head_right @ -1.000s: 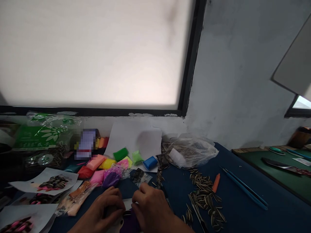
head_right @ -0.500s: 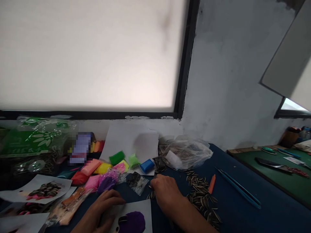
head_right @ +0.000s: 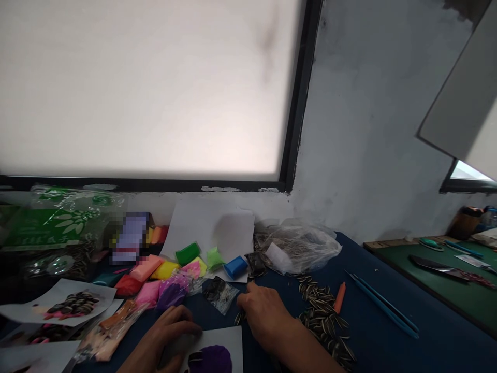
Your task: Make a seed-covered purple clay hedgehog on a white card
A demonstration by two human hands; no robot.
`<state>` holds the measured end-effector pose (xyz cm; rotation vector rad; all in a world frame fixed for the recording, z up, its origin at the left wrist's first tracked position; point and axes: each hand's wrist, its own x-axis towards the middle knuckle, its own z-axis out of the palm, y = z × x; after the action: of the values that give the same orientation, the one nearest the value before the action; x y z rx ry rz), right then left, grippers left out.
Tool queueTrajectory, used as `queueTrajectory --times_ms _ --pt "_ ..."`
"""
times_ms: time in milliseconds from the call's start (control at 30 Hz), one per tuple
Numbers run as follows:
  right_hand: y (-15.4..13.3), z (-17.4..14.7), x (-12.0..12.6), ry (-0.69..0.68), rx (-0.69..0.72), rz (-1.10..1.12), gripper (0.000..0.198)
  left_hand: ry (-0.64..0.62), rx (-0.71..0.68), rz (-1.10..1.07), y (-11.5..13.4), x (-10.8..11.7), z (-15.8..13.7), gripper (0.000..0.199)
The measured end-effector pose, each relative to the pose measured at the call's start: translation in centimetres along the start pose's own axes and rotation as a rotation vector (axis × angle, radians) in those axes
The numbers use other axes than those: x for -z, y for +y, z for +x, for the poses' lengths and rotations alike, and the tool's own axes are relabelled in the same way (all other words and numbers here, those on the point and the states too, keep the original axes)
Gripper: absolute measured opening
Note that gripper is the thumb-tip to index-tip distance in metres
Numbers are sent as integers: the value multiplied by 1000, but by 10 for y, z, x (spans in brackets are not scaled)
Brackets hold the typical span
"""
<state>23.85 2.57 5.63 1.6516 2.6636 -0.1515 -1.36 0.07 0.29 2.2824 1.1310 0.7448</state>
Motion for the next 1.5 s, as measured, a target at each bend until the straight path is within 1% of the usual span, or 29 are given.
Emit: queueTrajectory --times_ms 167,300,400,500,567,667,733,833,967,1033,1133,1200,1300,1400,1500 --pt "0 -1 1 -19 34 -34 24 -18 13 -31 -2 -1 -1 53" --pt "0 -2 1 -21 66 -69 26 1 3 -42 -2 -2 -1 51" --pt "-1 -5 3 -21 69 -82 27 -11 13 -39 -2 -2 -1 47" --pt "-4 -7 8 11 86 -73 27 -4 16 -47 -2 -3 -1 47" --pt "-7 -7 9 40 124 -41 26 2 3 -48 -2 -3 -1 48" --pt "-9 -6 7 60 193 -10 27 0 3 -29 -3 -3 -2 48" --pt "-8 -4 3 75 226 -27 28 -4 15 -13 -2 -3 -2 48" --pt "-7 -2 -3 81 246 -70 26 -16 24 -11 0 -1 -1 48" --pt "-6 0 -4 39 242 -66 28 -21 32 -26 2 1 0 50" --pt "-7 0 -3 62 225 13 28 -27 35 -32 2 2 0 51" --pt "-13 -2 -3 113 223 228 25 -30 30 -35 2 2 -1 51" --pt "-18 -4 -3 119 232 362 22 -38 33 -31 1 2 -2 51" --pt "-28 -8 -6 135 244 506 19 -36 32 -36 -2 1 -3 54" --pt "-37 -13 -13 160 242 619 15 -29 16 -49 -4 0 -3 52" --pt "-42 -17 -28 177 264 683 15 -17 9 -63 -5 -2 -1 48"
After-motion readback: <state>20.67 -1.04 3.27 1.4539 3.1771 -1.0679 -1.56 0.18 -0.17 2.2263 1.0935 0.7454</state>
